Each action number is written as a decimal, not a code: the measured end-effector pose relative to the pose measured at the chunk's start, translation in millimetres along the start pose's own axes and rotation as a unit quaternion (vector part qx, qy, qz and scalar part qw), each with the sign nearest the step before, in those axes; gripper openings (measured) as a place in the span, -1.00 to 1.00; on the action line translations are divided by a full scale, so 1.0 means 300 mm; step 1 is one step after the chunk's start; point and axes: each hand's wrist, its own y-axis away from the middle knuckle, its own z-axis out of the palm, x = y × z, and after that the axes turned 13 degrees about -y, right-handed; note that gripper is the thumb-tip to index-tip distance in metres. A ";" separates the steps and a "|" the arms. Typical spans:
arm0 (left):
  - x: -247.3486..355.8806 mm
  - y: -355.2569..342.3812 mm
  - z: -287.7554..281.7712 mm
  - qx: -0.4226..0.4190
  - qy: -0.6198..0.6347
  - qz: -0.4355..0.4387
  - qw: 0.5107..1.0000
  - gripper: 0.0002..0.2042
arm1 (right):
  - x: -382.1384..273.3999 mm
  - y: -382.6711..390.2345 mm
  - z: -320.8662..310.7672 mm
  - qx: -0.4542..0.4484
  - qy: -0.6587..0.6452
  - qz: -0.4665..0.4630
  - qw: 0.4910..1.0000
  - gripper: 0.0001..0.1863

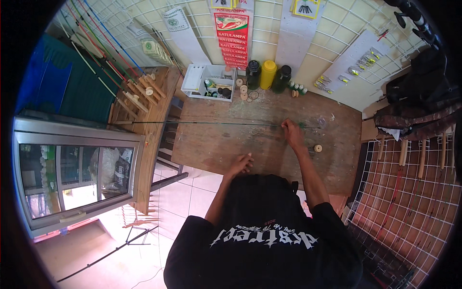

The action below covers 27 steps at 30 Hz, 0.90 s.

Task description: Replacing or repairing a cork handle and line guides on a fishing rod.

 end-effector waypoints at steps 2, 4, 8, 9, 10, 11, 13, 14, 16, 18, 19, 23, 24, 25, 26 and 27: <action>-0.011 0.042 -0.028 0.012 0.051 -0.025 0.998 -0.50 | 0.007 0.007 0.007 0.005 -0.009 0.004 1.000 -0.91; -0.028 0.083 -0.050 0.049 0.112 -0.066 0.990 -0.52 | 0.024 0.011 0.016 0.009 -0.017 0.006 1.000 -0.91; -0.112 0.134 -0.087 0.044 0.209 -0.052 0.975 -0.51 | 0.020 0.017 0.028 0.033 -0.005 -0.027 0.999 -0.92; -0.119 0.149 -0.090 0.074 0.231 -0.037 0.969 -0.50 | 0.014 0.020 0.027 0.044 -0.011 -0.033 0.998 -0.91; -0.125 0.160 -0.094 0.103 0.253 -0.022 0.962 -0.49 | 0.008 0.023 0.026 0.044 -0.012 -0.032 0.998 -0.91; -0.130 0.168 -0.102 0.103 0.252 -0.022 0.962 -0.49 | 0.006 0.024 0.024 0.043 -0.019 -0.021 0.999 -0.91; -0.138 0.179 -0.119 0.131 0.284 -0.024 0.950 -0.47 | 0.001 0.030 0.019 0.042 -0.027 -0.009 0.999 -0.91; -0.138 0.182 -0.124 0.131 0.284 -0.024 0.950 -0.47 | 0.001 0.034 0.015 0.049 -0.036 -0.017 0.998 -0.91; -0.140 0.185 -0.135 0.151 0.281 -0.044 0.947 -0.49 | 0.000 0.040 0.011 0.055 -0.045 -0.025 0.997 -0.90; -0.128 0.198 -0.163 0.134 0.246 -0.062 0.958 -0.49 | 0.007 0.045 0.007 0.072 -0.056 -0.059 0.994 -0.89; -0.123 0.204 -0.177 0.118 0.211 -0.080 0.967 -0.50 | 0.010 0.050 0.004 0.073 -0.055 -0.058 0.994 -0.89; -0.012 0.233 -0.221 0.112 0.153 -0.077 0.979 -0.51 | 0.013 0.066 -0.003 0.100 -0.109 -0.092 0.985 -0.89; 0.034 0.240 -0.225 0.130 0.134 -0.058 0.981 -0.53 | 0.010 0.070 -0.005 0.118 -0.124 -0.093 0.981 -0.91; 0.065 0.229 -0.225 0.147 0.115 -0.039 0.982 -0.54 | 0.009 0.076 -0.010 0.118 -0.123 -0.092 0.981 -0.91; 0.081 0.212 -0.226 0.148 0.116 -0.040 0.981 -0.54 | -0.017 0.079 -0.017 0.119 -0.141 -0.054 0.981 -0.92; 0.100 0.191 -0.223 0.156 0.109 -0.009 0.982 -0.56 | -0.029 0.088 -0.026 0.123 -0.157 -0.014 0.980 -0.91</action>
